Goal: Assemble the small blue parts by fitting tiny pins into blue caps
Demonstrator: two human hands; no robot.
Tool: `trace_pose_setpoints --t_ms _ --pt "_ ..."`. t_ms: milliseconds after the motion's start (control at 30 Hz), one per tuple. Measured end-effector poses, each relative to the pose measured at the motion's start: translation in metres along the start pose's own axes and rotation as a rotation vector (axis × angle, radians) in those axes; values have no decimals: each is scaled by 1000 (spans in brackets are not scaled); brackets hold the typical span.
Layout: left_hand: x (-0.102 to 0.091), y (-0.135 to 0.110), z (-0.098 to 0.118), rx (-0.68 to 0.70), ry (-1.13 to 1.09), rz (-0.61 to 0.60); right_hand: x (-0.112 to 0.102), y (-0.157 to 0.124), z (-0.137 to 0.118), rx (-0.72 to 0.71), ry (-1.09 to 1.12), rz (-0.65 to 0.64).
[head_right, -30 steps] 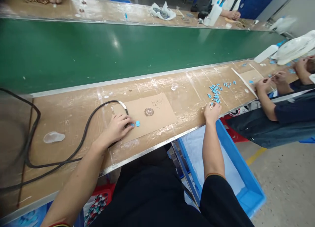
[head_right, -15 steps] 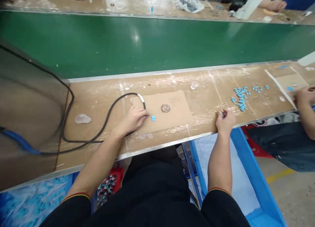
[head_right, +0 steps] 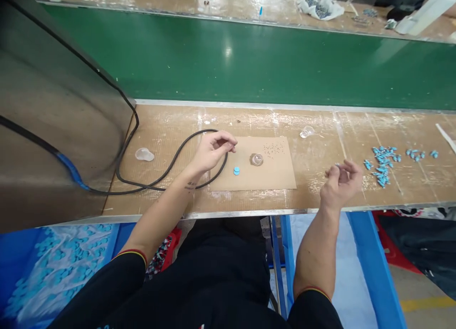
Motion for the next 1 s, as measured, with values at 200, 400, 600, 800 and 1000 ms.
trace_pose_setpoints --t_ms 200,400,600,800,1000 --pt "1 -3 -37 -195 -116 120 135 36 -66 -66 202 -284" --pt "0 -20 -47 -348 -159 138 169 1 -62 38 238 -615" --pt "2 -21 -53 -425 -177 156 161 -8 -67 26 196 -774" --pt "-9 -23 -43 -391 -144 231 164 -8 -94 -179 107 -855" --pt "-11 -23 -45 -351 -163 229 164 -9 -98 -233 63 -852"
Point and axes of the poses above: each hand's wrist, its own y-axis towards the middle knuckle, its own x-axis out of the palm, z = x × y, the point moved 8 cm from there along y, towards the middle knuckle, and after that the axes turned 8 degrees about -y, right-handed, at the moved point
